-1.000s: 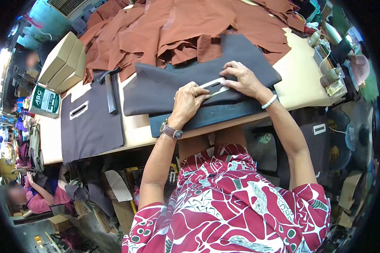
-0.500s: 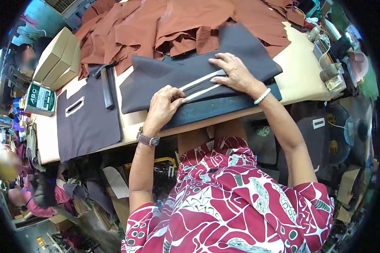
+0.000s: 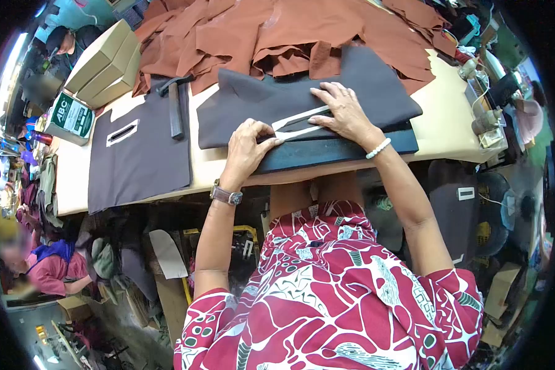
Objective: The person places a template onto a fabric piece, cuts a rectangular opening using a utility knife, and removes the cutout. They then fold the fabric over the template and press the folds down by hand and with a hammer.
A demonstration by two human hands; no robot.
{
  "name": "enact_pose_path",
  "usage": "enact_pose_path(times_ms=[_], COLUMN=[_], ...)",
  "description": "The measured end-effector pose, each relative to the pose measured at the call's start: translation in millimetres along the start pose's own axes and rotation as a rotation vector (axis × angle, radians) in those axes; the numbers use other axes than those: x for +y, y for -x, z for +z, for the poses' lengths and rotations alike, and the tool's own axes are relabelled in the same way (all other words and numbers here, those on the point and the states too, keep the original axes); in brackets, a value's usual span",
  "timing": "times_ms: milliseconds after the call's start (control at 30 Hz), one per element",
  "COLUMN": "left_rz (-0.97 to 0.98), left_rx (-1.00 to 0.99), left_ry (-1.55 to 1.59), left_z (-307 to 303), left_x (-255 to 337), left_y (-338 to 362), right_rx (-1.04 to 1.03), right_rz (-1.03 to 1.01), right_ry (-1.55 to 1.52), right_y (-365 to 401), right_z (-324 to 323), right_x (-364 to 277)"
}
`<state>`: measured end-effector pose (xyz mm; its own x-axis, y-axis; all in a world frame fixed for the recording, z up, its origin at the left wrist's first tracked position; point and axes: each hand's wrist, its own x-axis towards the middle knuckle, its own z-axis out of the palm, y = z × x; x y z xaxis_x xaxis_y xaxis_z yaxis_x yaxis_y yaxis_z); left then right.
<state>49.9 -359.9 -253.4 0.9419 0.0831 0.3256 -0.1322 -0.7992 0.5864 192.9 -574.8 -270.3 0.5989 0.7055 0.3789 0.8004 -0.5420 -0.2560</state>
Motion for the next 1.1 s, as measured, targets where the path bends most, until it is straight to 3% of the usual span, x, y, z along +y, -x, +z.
enact_pose_path(times_ms=[167, 300, 433, 533, 567, 633, 700, 767, 833, 900, 933, 1000, 1100], left_rz=[-0.001, -0.002, -0.049, -0.217, -0.211, -0.153, -0.262, -0.475, -0.480, -0.398, -0.266, -0.019, 0.074], left_rx=[0.018, 0.026, -0.055, -0.226, -0.129, 0.208, 0.384, 0.304, 0.282, 0.283, 0.262, 0.166, 0.071], left_ry=[0.041, 0.046, 0.105, 0.196, 0.180, -0.094, -0.165, -0.118, -0.066, 0.107, 0.292, 0.631, 0.639], left_z=[1.8, 3.3, -7.1, -25.3, -23.9, -26.1, -23.9, -33.0, -32.2, -38.1, -40.2, -60.2, -119.4], left_x=[-2.9, -3.5, -0.5, -0.9, -15.4, -24.9, -54.0, -62.3, -82.7, -75.6, -71.3, -42.0, -10.4], left_y=[-0.1, -0.2, -3.5, -20.0, -27.4, -51.7, -81.7, -102.1, -111.3, -114.6, -115.8, -111.4, -105.3], right_rx=[-0.023, -0.045, -0.185, -0.098, -0.049, 0.029, -0.043, -0.068, -0.107, -0.170, -0.135, -0.274, -0.521], right_rz=[-0.105, -0.098, -0.051, 0.062, 0.133, 0.109, 0.154, 0.181, 0.153, 0.160, 0.090, -0.012, -0.121], right_ry=[-0.041, -0.120, -0.184, -0.464, -0.600, -0.574, -0.651, -0.804, -0.882, -0.872, -0.878, -1.117, -1.315], right_y=[-15.8, -16.3, -19.6, -37.5, -47.0, -66.0, -90.4, -112.6, -130.2, -145.0, -151.7, -170.5, -199.7], right_z=[21.6, 25.5, 2.8, 3.4, 1.7, -0.2, 12.0, 26.6, 28.5, 28.2, 27.7, 18.7, -17.9], right_x=[-42.9, -40.9, -38.6, -30.1, -27.3, -24.6, -18.6, -18.6, -27.3, -37.1, -42.6, -52.1, -62.5])
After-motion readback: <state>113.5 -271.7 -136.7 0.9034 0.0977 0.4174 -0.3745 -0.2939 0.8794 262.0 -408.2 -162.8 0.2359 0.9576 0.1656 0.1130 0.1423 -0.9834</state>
